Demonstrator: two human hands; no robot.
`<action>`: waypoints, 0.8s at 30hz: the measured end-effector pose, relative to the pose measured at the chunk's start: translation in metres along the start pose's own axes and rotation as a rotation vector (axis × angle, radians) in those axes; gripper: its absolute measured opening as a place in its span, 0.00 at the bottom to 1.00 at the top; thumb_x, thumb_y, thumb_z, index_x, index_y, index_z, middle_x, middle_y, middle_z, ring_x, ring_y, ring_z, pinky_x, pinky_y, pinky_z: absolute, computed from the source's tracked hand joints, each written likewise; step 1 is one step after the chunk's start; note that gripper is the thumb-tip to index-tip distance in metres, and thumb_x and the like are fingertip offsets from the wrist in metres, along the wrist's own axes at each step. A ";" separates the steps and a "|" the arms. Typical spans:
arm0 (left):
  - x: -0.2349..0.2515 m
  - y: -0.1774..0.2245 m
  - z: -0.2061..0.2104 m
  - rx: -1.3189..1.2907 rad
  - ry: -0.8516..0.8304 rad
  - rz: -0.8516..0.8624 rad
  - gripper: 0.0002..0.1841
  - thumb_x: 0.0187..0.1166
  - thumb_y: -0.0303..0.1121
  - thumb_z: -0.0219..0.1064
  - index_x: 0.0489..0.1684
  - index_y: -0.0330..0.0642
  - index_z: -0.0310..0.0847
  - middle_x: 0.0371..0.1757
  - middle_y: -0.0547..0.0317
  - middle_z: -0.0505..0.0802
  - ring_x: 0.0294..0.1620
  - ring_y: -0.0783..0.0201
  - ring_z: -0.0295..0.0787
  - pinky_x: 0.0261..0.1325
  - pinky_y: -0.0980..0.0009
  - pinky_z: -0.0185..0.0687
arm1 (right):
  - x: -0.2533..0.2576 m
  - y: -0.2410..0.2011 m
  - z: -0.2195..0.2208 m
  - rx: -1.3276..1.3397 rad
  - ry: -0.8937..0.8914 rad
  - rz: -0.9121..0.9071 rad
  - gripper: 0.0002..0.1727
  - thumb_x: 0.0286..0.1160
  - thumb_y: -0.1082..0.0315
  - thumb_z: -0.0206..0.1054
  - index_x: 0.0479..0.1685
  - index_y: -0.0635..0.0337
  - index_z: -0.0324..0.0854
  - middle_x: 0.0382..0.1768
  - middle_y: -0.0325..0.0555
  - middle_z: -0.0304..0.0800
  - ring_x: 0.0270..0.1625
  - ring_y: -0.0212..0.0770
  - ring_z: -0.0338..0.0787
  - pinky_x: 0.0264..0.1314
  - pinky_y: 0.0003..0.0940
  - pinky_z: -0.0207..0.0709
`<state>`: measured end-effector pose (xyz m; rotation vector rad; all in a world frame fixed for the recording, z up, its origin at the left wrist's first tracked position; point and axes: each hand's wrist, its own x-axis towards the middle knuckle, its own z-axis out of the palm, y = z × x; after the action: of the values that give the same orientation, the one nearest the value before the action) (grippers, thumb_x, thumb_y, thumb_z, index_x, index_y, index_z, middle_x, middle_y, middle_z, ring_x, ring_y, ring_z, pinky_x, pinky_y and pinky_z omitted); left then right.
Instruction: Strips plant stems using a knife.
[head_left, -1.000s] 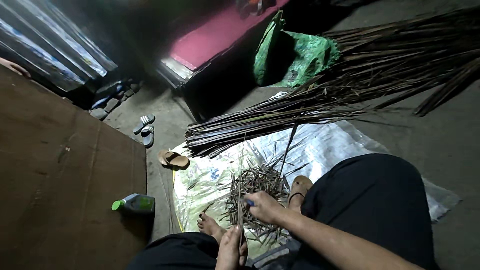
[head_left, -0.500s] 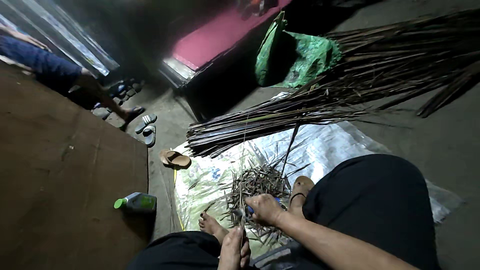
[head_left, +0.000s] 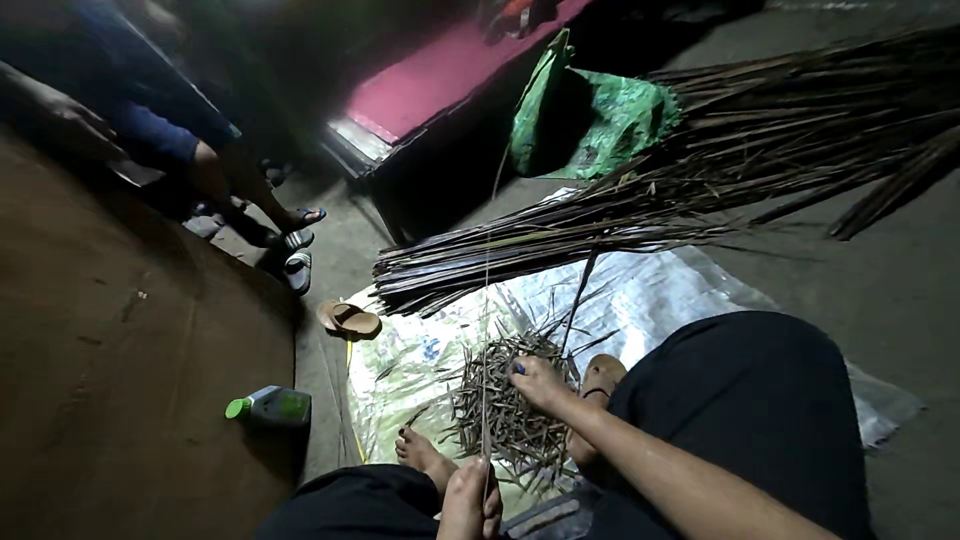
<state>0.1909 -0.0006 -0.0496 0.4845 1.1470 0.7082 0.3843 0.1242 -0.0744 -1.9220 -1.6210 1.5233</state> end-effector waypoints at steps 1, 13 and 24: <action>0.002 0.001 0.001 0.002 0.002 -0.004 0.20 0.95 0.34 0.37 0.31 0.44 0.72 0.12 0.70 0.73 0.07 0.80 0.63 0.10 0.86 0.60 | -0.003 -0.001 0.007 0.147 -0.039 -0.020 0.19 0.91 0.62 0.56 0.51 0.71 0.86 0.41 0.58 0.86 0.43 0.49 0.84 0.53 0.47 0.76; 0.003 0.005 -0.002 0.043 0.041 -0.090 0.20 0.97 0.36 0.35 0.35 0.43 0.70 0.12 0.71 0.71 0.07 0.81 0.61 0.10 0.87 0.58 | -0.032 -0.010 0.025 -0.254 -0.283 -0.252 0.17 0.82 0.69 0.58 0.60 0.69 0.84 0.51 0.69 0.90 0.59 0.67 0.89 0.63 0.68 0.76; -0.006 0.013 0.008 0.094 0.128 -0.063 0.19 0.96 0.32 0.38 0.37 0.43 0.74 0.14 0.72 0.73 0.10 0.80 0.63 0.13 0.86 0.60 | -0.037 -0.017 0.036 -0.524 -0.323 -0.219 0.22 0.80 0.64 0.66 0.71 0.62 0.80 0.58 0.69 0.89 0.64 0.72 0.88 0.65 0.72 0.75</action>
<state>0.1932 0.0041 -0.0342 0.4851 1.3144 0.6399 0.3512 0.0846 -0.0580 -1.6879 -2.4857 1.4795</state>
